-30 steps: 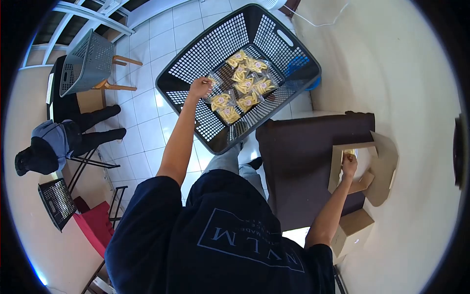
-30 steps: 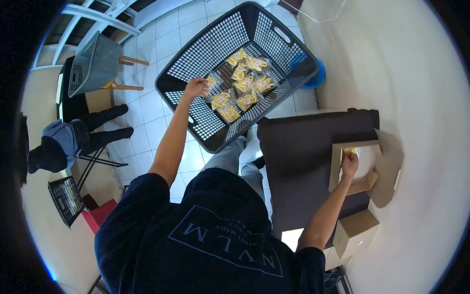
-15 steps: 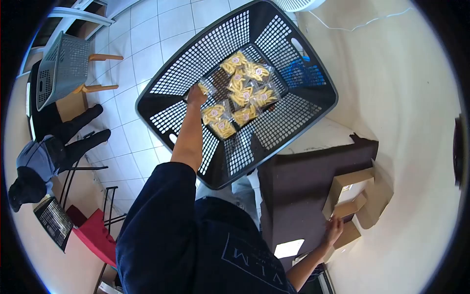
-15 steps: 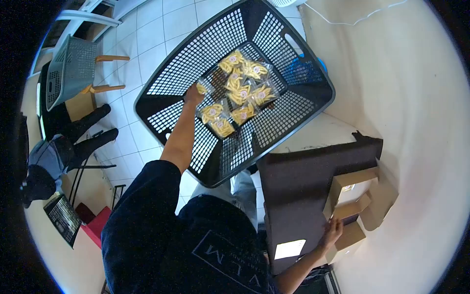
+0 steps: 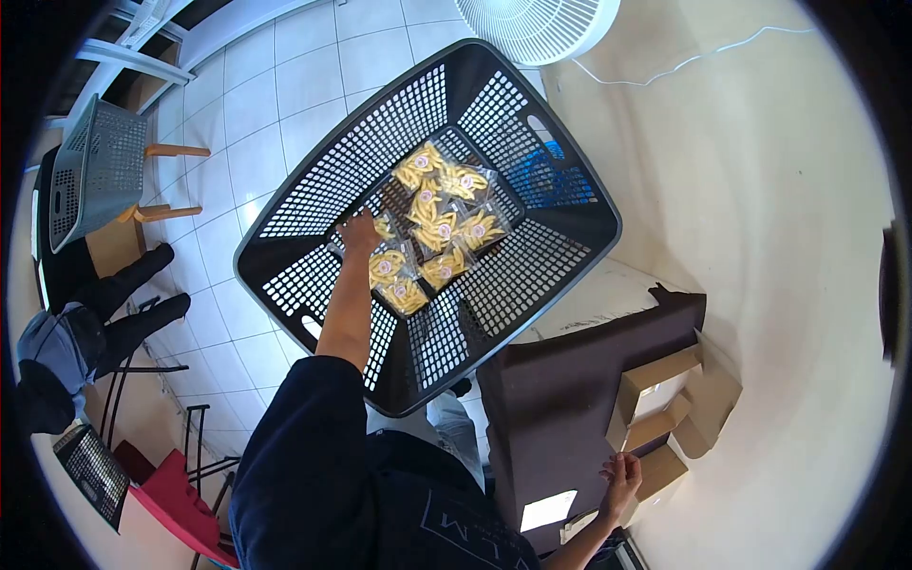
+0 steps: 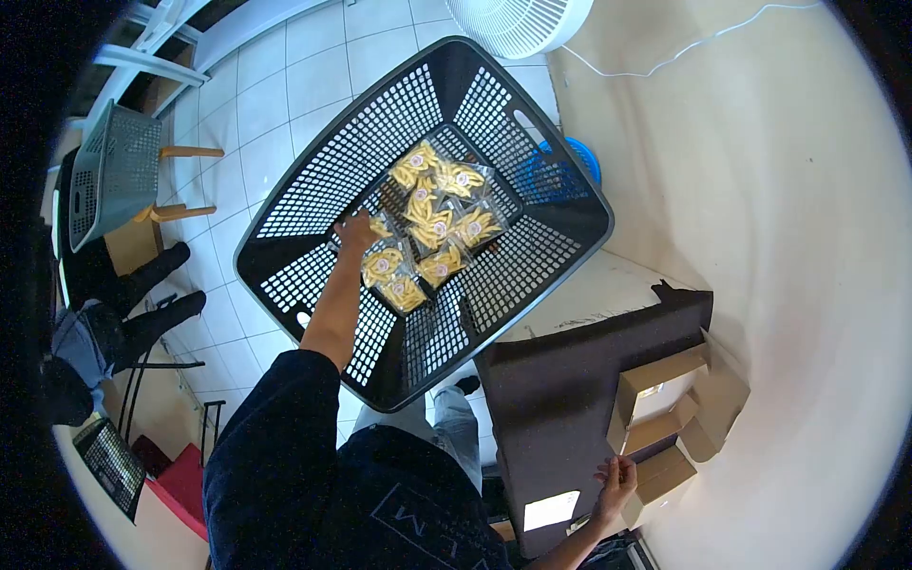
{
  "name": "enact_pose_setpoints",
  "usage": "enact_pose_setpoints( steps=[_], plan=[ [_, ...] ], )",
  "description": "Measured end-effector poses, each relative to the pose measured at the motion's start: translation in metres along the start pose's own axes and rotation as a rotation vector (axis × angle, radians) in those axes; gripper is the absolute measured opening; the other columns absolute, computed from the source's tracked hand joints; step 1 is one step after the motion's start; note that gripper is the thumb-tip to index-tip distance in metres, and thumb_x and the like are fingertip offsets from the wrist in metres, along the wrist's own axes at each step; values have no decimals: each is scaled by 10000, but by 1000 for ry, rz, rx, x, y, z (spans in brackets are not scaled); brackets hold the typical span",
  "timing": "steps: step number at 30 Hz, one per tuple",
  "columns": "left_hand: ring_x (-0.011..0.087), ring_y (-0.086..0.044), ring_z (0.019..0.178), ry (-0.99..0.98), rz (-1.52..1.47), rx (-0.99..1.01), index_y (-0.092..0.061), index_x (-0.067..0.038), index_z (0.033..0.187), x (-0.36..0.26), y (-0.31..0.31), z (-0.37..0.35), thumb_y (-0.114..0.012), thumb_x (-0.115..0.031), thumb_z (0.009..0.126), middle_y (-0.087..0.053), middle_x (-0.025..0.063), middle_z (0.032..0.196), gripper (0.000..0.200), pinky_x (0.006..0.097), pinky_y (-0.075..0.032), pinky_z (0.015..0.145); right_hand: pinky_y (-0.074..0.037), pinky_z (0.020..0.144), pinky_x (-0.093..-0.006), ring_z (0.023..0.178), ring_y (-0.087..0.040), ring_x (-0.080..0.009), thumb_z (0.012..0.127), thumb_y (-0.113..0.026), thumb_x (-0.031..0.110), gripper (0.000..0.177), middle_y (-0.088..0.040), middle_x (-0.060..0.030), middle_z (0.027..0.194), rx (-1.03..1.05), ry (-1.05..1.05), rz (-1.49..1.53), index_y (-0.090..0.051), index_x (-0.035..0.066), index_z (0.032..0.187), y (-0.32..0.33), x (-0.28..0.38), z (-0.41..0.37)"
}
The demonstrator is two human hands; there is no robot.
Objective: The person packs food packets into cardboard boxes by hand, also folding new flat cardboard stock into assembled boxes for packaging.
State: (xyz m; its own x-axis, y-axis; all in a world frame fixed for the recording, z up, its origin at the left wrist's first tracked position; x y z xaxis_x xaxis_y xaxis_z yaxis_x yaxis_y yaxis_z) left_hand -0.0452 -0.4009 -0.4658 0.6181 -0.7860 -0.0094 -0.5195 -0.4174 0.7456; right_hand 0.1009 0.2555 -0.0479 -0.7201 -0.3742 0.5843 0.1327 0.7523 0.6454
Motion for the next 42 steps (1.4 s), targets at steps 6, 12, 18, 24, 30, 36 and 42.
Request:
enact_pose_setpoints(
  steps=[6,12,18,24,30,36,42],
  plan=[
    [342,-648,1016,-260,-423,14,-604,-78,1241,-37,55,-16,-798,-339,720,-657,218,1139,614,355,-507,902,-507,586,-252,713,-602,-112,952,-615,160,186,-608,-53,823,20,222,-53,-597,-16,1008,-25,73,-13],
    [200,-660,964,-624,-1263,-6,-561,3,1240,-90,141,-131,-762,-55,782,-680,122,1107,504,316,-529,843,-487,662,-219,745,-587,-92,917,-642,84,136,-623,-43,851,243,375,97,-613,-18,1002,-83,113,-27],
    [127,-655,883,-691,-1451,220,-573,32,1171,-151,185,-323,-697,-12,852,-687,72,1043,345,274,-546,778,-514,814,-273,942,-632,-165,836,-742,58,421,-636,-137,1073,504,449,360,-545,-17,1201,-158,152,-52],
    [86,-637,818,-837,-1465,151,-644,28,1056,-191,160,-474,-662,-12,875,-693,53,952,187,240,-519,703,-503,668,-235,775,-610,-69,852,-739,75,248,-691,-64,884,648,508,592,-639,-43,1046,-150,153,-86],
    [99,-637,856,-875,-1411,394,-630,24,1099,-205,111,-541,-644,-36,890,-684,53,987,217,251,-515,762,-512,668,-233,773,-614,-58,882,-707,69,209,-697,-43,906,709,470,691,-662,-34,1059,-87,100,-110],
    [97,-612,911,-929,-1308,570,-595,21,1163,-233,87,-581,-630,-103,938,-661,56,1050,259,262,-507,802,-530,692,-245,802,-639,-86,909,-652,37,227,-691,-62,961,674,404,839,-634,-42,1121,-46,41,-104],
    [66,-606,788,-1025,-1205,385,-675,22,964,-262,96,-599,-622,-129,946,-682,48,872,161,229,-492,706,-526,694,-244,794,-637,-83,906,-655,34,234,-692,-63,962,587,395,853,-630,-38,1128,-12,13,-109]
  ],
)
Point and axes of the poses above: each hand's wrist, its own z-axis towards the middle knuckle, its own y-axis out of the back of the hand, x = y × z, the point moved 8 cm from there along z, towards the middle knuckle
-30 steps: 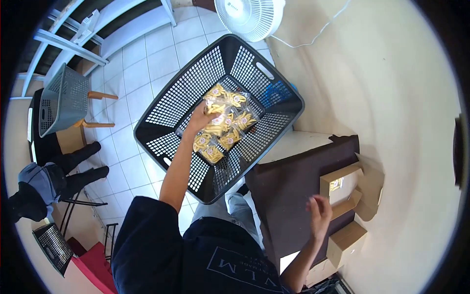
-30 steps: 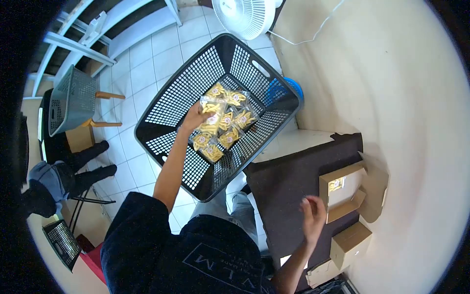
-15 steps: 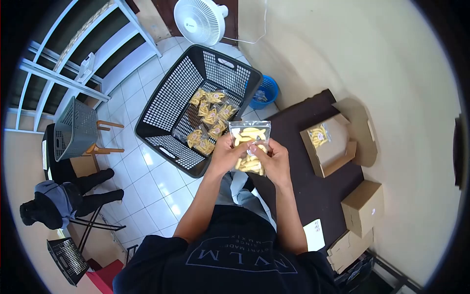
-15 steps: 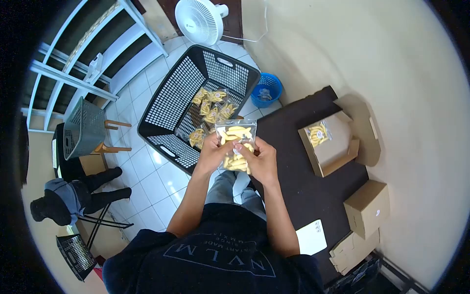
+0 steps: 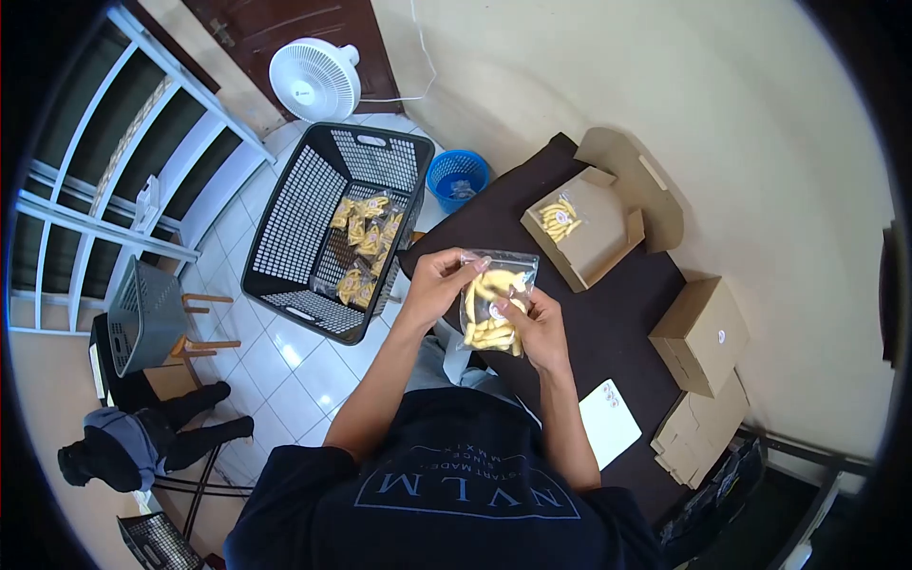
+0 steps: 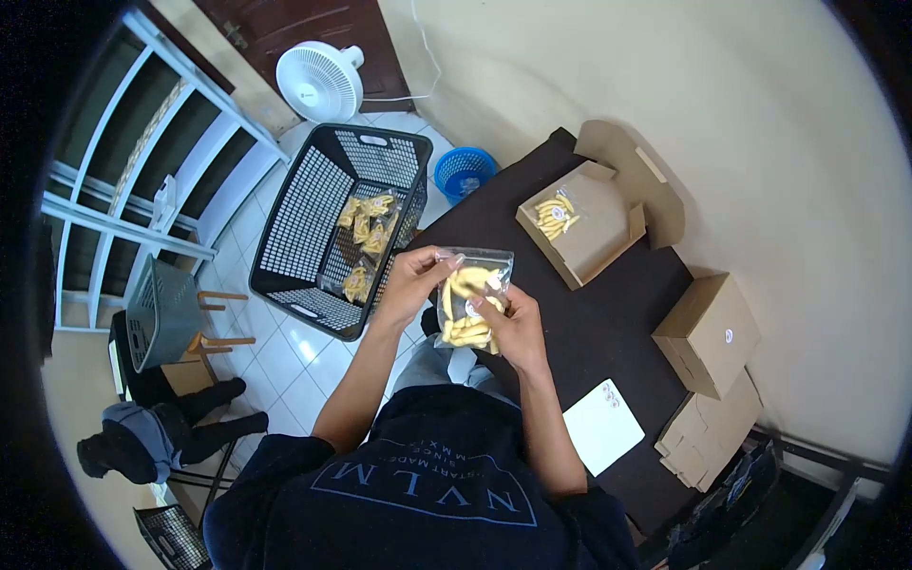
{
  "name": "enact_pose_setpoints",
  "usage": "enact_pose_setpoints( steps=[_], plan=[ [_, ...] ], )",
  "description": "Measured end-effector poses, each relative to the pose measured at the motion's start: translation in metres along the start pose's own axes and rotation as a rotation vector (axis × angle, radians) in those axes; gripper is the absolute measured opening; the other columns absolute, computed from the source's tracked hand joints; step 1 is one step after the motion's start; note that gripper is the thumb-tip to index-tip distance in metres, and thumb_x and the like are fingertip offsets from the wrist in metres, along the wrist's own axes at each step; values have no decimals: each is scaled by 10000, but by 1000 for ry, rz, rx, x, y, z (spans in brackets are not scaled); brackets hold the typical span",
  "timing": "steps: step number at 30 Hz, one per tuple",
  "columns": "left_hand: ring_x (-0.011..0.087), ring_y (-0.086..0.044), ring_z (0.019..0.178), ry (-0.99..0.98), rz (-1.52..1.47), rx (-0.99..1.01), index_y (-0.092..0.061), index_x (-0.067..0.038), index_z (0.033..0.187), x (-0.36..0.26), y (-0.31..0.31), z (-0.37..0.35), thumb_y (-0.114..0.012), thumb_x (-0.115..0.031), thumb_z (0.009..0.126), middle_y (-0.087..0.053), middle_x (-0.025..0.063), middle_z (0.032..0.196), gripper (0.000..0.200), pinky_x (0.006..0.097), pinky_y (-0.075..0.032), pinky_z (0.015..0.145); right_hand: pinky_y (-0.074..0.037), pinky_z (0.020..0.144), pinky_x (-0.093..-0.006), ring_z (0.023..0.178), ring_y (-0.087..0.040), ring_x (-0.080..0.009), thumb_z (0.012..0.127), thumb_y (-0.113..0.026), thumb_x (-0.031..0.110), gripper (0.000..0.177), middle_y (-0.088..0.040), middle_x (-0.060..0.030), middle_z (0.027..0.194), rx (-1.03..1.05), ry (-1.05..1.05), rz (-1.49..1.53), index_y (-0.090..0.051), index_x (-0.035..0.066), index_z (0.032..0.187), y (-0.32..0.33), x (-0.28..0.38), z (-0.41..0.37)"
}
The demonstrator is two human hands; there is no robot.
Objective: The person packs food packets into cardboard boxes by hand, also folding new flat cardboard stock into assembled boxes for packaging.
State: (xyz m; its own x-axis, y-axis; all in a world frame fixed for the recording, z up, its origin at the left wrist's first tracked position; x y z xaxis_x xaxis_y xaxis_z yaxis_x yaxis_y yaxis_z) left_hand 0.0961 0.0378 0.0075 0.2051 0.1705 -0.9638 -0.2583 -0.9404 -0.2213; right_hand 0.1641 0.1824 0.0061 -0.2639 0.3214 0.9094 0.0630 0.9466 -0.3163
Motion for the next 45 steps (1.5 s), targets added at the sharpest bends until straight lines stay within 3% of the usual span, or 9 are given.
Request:
enact_pose_setpoints(
  steps=[10,18,24,25,31,36,39,43,45],
  plan=[
    [56,-561,713,149,-180,-23,-643,-15,894,58,-30,-2,-540,-187,1003,-621,2,781,228,221,-458,663,-510,739,-241,836,-614,-68,907,-664,59,225,-686,-28,955,-15,41,87,-635,-20,1115,42,-27,-16],
    [57,-510,651,16,518,396,-600,10,831,44,-72,-13,-505,-220,1010,-576,14,676,307,252,-415,577,-497,664,-282,725,-616,-109,920,-657,192,221,-687,-70,807,108,115,-283,-663,-24,966,60,-9,-14],
    [85,-447,517,-180,622,235,-590,32,771,26,-81,-16,-549,-175,975,-517,85,556,293,304,-377,486,-461,571,-353,581,-610,-207,905,-598,164,203,-618,-153,653,68,260,-474,-632,-25,840,45,7,-9],
    [66,-448,528,-201,638,108,-590,29,749,23,-77,-15,-551,-180,976,-511,52,550,311,287,-372,483,-434,551,-311,592,-524,-101,922,-562,137,202,-601,-82,639,61,266,-491,-617,-32,826,44,7,-8],
    [48,-415,519,-132,600,-170,-556,6,688,15,-55,-11,-565,-231,980,-466,8,527,376,275,-323,468,-409,519,-356,517,-543,-209,886,-595,162,205,-557,-165,611,67,248,-535,-611,-23,798,45,14,-16],
    [70,-459,487,-223,636,-307,-559,7,682,18,-31,5,-567,-211,976,-495,25,518,366,280,-352,464,-395,504,-312,516,-501,-130,868,-619,125,182,-548,-114,584,38,181,-532,-609,-20,759,60,21,-29],
    [81,-482,500,-172,316,-528,-566,-11,736,30,28,17,-532,-237,1001,-523,10,571,350,268,-377,472,-404,522,-276,537,-506,-113,874,-612,69,174,-592,-65,602,18,191,-171,-619,-3,716,73,20,-35],
    [77,-521,582,-24,-55,-300,-583,-55,859,22,-15,16,-468,-274,1035,-539,-12,687,303,235,-436,533,-539,847,-327,1000,-621,-175,816,-775,131,558,-628,-153,1145,12,86,-303,-489,-19,1272,68,10,-23],
    [96,-574,735,75,-259,-217,-586,-49,987,27,-46,14,-480,-276,1030,-583,24,821,255,248,-494,669,-552,824,-349,994,-643,-188,838,-741,96,460,-652,-137,1122,115,79,-160,-537,-34,1229,55,-11,-7]
  ],
)
Point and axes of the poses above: each hand's wrist, its own z-axis towards the middle knuckle, its own y-axis out of the back of the hand, x = y × z, the point moved 8 cm from there along z, towards the middle knuckle
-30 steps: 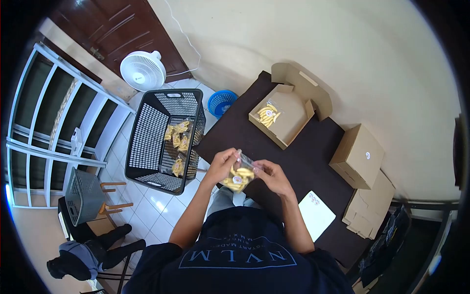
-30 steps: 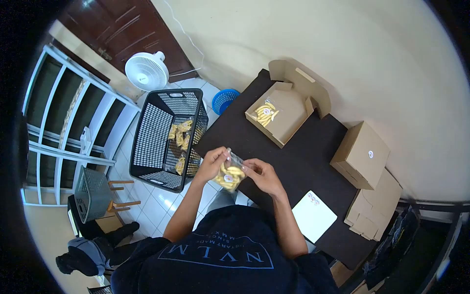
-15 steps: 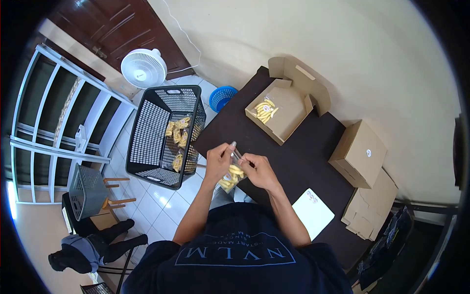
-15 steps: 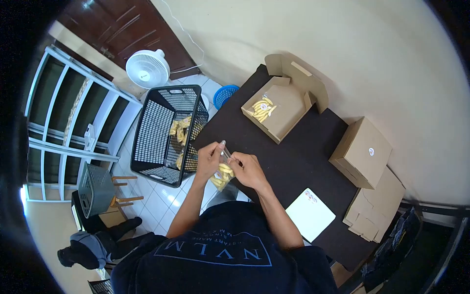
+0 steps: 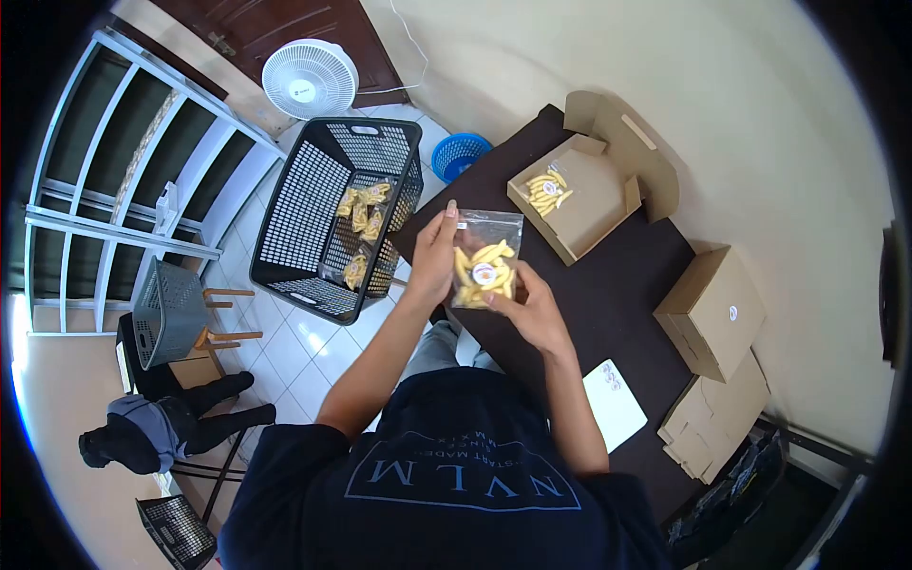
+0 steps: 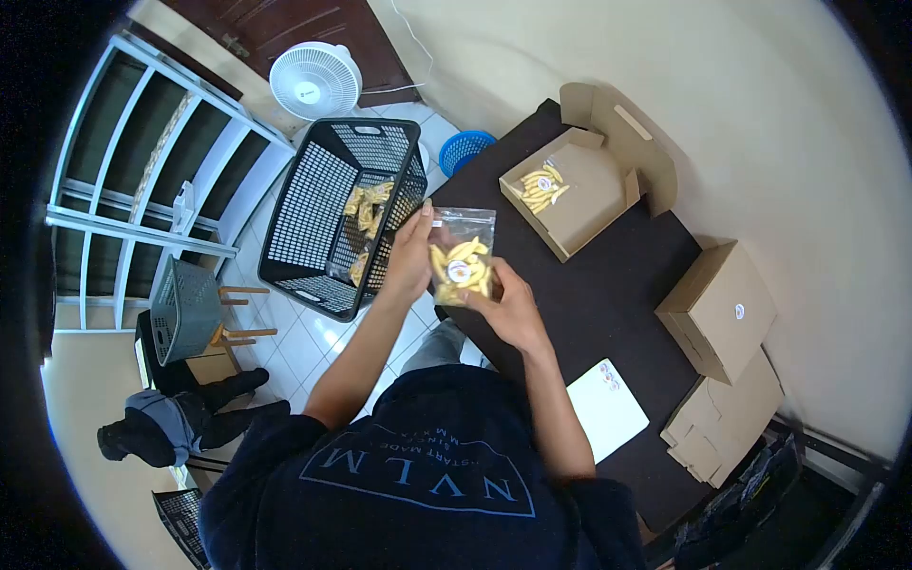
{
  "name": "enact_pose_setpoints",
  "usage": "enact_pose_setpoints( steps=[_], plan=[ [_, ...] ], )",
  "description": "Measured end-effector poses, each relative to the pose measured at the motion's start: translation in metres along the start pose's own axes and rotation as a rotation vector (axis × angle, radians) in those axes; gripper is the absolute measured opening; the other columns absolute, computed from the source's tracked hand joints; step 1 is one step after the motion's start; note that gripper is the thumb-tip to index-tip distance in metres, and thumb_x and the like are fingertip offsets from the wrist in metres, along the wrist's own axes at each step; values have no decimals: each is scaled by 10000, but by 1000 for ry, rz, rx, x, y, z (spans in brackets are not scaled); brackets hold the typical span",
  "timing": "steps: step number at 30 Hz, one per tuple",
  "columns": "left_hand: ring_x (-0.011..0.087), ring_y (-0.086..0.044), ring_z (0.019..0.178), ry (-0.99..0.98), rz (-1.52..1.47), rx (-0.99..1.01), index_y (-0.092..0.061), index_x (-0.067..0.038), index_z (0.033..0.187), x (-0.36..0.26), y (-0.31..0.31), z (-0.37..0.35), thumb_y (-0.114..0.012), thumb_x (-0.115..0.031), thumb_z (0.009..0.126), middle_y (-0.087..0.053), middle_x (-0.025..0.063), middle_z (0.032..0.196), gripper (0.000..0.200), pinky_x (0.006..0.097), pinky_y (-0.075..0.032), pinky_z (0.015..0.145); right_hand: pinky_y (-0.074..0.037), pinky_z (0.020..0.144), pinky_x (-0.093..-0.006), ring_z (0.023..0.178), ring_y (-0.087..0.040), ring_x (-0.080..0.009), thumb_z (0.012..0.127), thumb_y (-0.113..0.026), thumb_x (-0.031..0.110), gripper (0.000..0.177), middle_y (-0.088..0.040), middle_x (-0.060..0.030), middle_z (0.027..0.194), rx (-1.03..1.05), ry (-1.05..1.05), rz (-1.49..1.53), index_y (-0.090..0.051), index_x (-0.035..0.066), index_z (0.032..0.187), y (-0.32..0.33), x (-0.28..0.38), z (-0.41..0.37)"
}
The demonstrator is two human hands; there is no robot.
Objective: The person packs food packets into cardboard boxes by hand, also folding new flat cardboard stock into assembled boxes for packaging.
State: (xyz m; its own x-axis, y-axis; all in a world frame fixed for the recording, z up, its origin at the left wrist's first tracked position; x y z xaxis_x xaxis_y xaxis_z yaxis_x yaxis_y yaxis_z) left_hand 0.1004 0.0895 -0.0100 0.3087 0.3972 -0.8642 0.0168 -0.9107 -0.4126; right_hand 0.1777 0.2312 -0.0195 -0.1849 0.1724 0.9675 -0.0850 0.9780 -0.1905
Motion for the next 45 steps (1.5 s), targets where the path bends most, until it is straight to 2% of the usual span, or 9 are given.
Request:
enact_pose_setpoints(
  steps=[7,9,11,14,17,23,28,34,45],
  plan=[
    [107,-615,927,406,439,250,-566,-3,1222,78,10,-23,-685,-270,919,-647,70,1056,421,260,-510,788,-590,701,-293,816,-686,-162,915,-653,103,234,-689,-110,962,-39,-384,241,-616,-41,1096,11,-40,-1],
    [105,-610,922,399,362,242,-589,-9,1189,91,13,-32,-690,-260,917,-648,57,1035,384,261,-503,805,-602,634,-288,748,-696,-178,941,-632,164,231,-691,-121,923,-49,-401,198,-618,-42,1046,8,-54,-4],
    [96,-605,896,103,151,204,-616,-16,1148,74,1,-28,-678,-251,926,-647,29,966,329,250,-497,799,-598,600,-284,713,-688,-168,953,-623,206,258,-691,-122,893,-103,21,130,-618,-37,1038,17,-48,2],
    [93,-605,878,198,193,238,-616,-20,1140,81,11,-21,-680,-186,919,-642,15,922,283,247,-497,796,-583,637,-279,763,-671,-137,945,-632,154,222,-687,-91,926,3,-386,296,-621,-28,1074,16,-58,-5],
    [98,-617,876,368,305,281,-599,-13,1161,94,15,-22,-692,-146,905,-656,35,958,303,245,-503,786,-586,652,-283,782,-670,-142,935,-639,131,211,-686,-86,931,55,-339,212,-620,-17,1084,15,-56,-3],
    [201,-644,1043,169,-270,-65,-544,-11,1224,96,23,-17,-603,-100,951,-644,114,1154,292,345,-549,878,-557,738,-268,862,-651,-119,924,-648,98,289,-674,-57,958,-162,-290,327,-549,9,1181,35,-49,-2],
    [235,-624,1087,204,-439,17,-535,-6,1241,108,-4,-19,-592,-216,975,-632,110,1169,343,425,-518,931,-498,690,-226,824,-627,-101,890,-668,41,262,-675,-51,970,-313,-169,362,-590,4,1138,48,-39,11],
    [223,-620,1036,425,-251,47,-529,-75,1167,119,17,-17,-511,-354,1005,-627,113,1059,323,376,-515,866,-462,699,-252,802,-583,-87,865,-660,-18,299,-659,-43,900,-449,84,-224,-589,10,1153,139,50,71],
    [152,-604,922,404,90,-78,-560,-80,1110,93,109,-46,-558,-298,988,-609,56,968,250,307,-486,798,-489,917,-401,1048,-634,-336,730,-721,54,340,-684,-156,1052,182,-113,-1312,-632,29,1057,227,1,273]
  ],
)
Point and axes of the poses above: each hand's wrist, its own z-axis towards the middle knuckle, its own y-axis out of the back of the hand, x = y × z, the point moved 8 cm from there along z, towards the middle knuckle
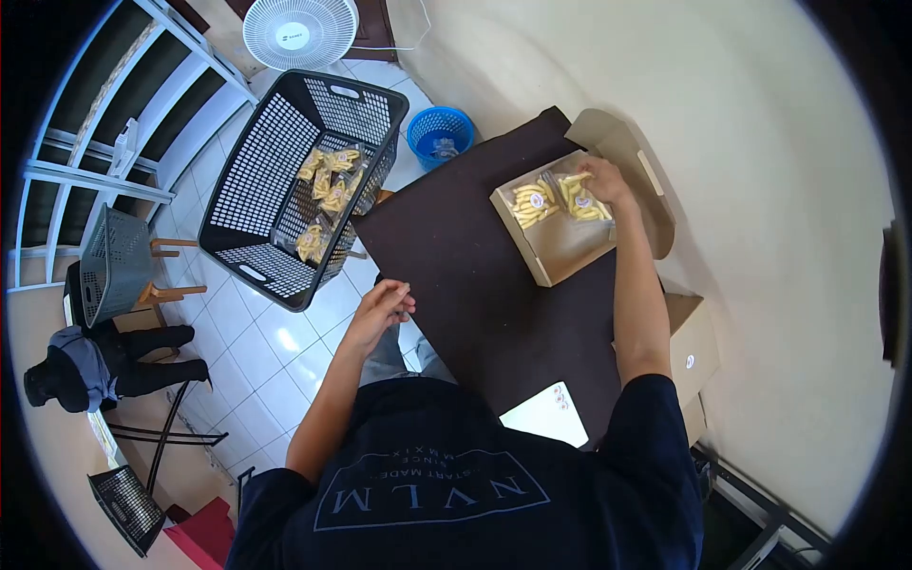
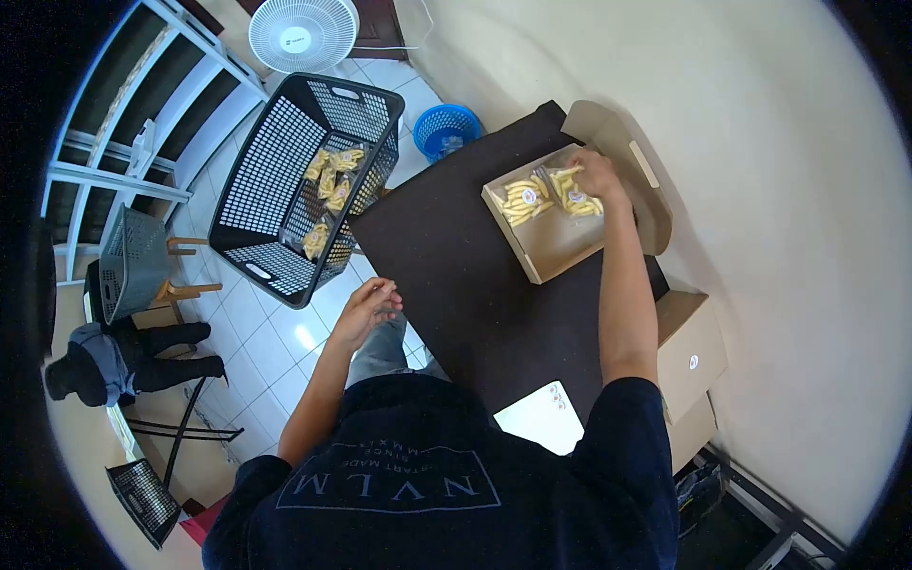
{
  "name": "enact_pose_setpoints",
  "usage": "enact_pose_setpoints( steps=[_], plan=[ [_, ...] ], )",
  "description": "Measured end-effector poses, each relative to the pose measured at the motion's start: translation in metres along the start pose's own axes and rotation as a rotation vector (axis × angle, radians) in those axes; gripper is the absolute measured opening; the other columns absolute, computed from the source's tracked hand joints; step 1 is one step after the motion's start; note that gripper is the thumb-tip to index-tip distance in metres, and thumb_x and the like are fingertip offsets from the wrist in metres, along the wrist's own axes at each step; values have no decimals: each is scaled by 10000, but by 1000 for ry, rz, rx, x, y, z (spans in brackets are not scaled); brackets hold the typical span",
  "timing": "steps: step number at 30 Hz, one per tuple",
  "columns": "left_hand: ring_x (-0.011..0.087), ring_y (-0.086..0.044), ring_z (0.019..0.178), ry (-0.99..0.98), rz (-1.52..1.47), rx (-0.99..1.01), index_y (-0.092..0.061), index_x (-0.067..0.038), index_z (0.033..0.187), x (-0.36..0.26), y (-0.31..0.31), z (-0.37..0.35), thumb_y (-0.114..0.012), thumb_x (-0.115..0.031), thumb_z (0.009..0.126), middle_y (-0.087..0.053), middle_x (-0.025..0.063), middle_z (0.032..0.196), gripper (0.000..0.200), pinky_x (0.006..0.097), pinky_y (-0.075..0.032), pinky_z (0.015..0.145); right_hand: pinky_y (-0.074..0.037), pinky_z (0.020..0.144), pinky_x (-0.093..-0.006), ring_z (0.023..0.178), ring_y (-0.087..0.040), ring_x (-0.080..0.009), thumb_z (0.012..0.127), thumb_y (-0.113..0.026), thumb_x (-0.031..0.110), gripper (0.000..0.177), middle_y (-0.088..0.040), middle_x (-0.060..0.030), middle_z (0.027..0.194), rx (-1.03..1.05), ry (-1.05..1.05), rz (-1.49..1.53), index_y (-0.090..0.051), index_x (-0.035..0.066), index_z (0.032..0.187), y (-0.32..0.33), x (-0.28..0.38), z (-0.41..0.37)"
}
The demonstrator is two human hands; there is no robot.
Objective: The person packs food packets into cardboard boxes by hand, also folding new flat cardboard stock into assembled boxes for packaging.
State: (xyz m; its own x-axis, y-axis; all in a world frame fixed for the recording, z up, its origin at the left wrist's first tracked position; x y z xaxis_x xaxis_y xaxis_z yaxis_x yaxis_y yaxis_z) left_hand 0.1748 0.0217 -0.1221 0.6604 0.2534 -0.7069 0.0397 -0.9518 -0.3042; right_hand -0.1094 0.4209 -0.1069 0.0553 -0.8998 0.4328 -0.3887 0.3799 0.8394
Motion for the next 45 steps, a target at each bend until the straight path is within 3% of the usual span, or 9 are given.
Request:
enact_pose_setpoints(
  steps=[4,6,10,19,28,32,35,38,45],
  plan=[
    [146,-613,910,-26,49,-42,-573,-75,1103,12,29,-6,-586,-296,973,-629,53,968,256,304,-497,779,-435,997,-440,1185,-523,-392,762,-722,56,556,-529,-225,1290,-414,103,52,-466,48,1256,-3,17,-6],
    [148,-613,915,-24,60,-71,-578,-70,1118,17,40,-9,-583,-284,974,-631,52,974,258,301,-496,780,-435,978,-480,1161,-516,-439,751,-763,88,589,-509,-274,1258,-735,-138,81,-448,22,1244,9,7,-31],
    [143,-614,913,-26,81,-84,-580,-66,1124,17,54,-7,-587,-284,972,-633,52,971,266,293,-497,774,-441,958,-498,1153,-522,-446,789,-756,229,581,-529,-264,1214,-596,-455,17,-466,12,1243,-33,-14,-51],
    [125,-617,902,-84,232,-43,-583,-53,1106,-17,68,1,-587,-298,974,-637,43,947,278,274,-496,766,-493,894,-504,1076,-590,-402,830,-683,258,406,-635,-187,1134,-490,-415,-90,-587,118,1200,-52,-2,-41],
    [123,-604,945,-43,258,47,-582,-74,1113,-34,98,18,-598,-306,966,-625,40,1014,275,276,-484,783,-472,912,-493,1021,-589,-418,831,-656,192,374,-641,-201,1128,-624,-171,-98,-599,24,1160,-60,27,-51],
    [103,-590,942,-110,220,135,-579,-70,1122,-64,114,28,-605,-300,964,-623,16,1019,281,277,-478,774,-355,1077,-460,1272,-429,-457,952,-498,445,608,-438,-275,1411,-725,-289,-180,-464,-3,1361,-58,-4,-41],
    [100,-591,914,-151,254,100,-579,-56,1124,-94,141,48,-612,-299,959,-625,13,995,296,268,-478,751,-272,1134,-500,1395,-285,-431,974,-329,575,757,-261,-239,1540,-568,-461,-171,-269,31,1498,-85,-37,-7],
    [100,-605,876,-268,246,30,-595,-46,1108,-124,188,80,-606,-297,956,-636,17,959,293,263,-486,736,-171,1111,-652,1471,-109,-386,967,-250,619,806,-67,-156,1614,-297,-657,-231,-94,82,1547,-112,-47,4],
    [133,-613,812,26,235,-378,-619,-72,1056,-128,348,199,-582,-274,945,-648,31,904,234,303,-507,735,-186,1069,-710,1453,-129,-439,968,-246,620,784,-105,-138,1612,-428,-546,-161,-111,112,1549,-120,-87,1]
  ],
)
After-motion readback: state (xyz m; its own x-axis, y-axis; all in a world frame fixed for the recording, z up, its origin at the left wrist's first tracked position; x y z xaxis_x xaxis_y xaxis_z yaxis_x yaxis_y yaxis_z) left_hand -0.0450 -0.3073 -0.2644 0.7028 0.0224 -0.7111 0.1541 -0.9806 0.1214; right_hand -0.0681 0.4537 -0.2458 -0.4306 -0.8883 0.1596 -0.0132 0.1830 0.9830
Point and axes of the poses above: each hand's wrist, its own z-axis towards the middle knuckle, its own y-axis out of the back of the hand, x = y × z, the point moved 8 cm from there along z, towards the middle knuckle
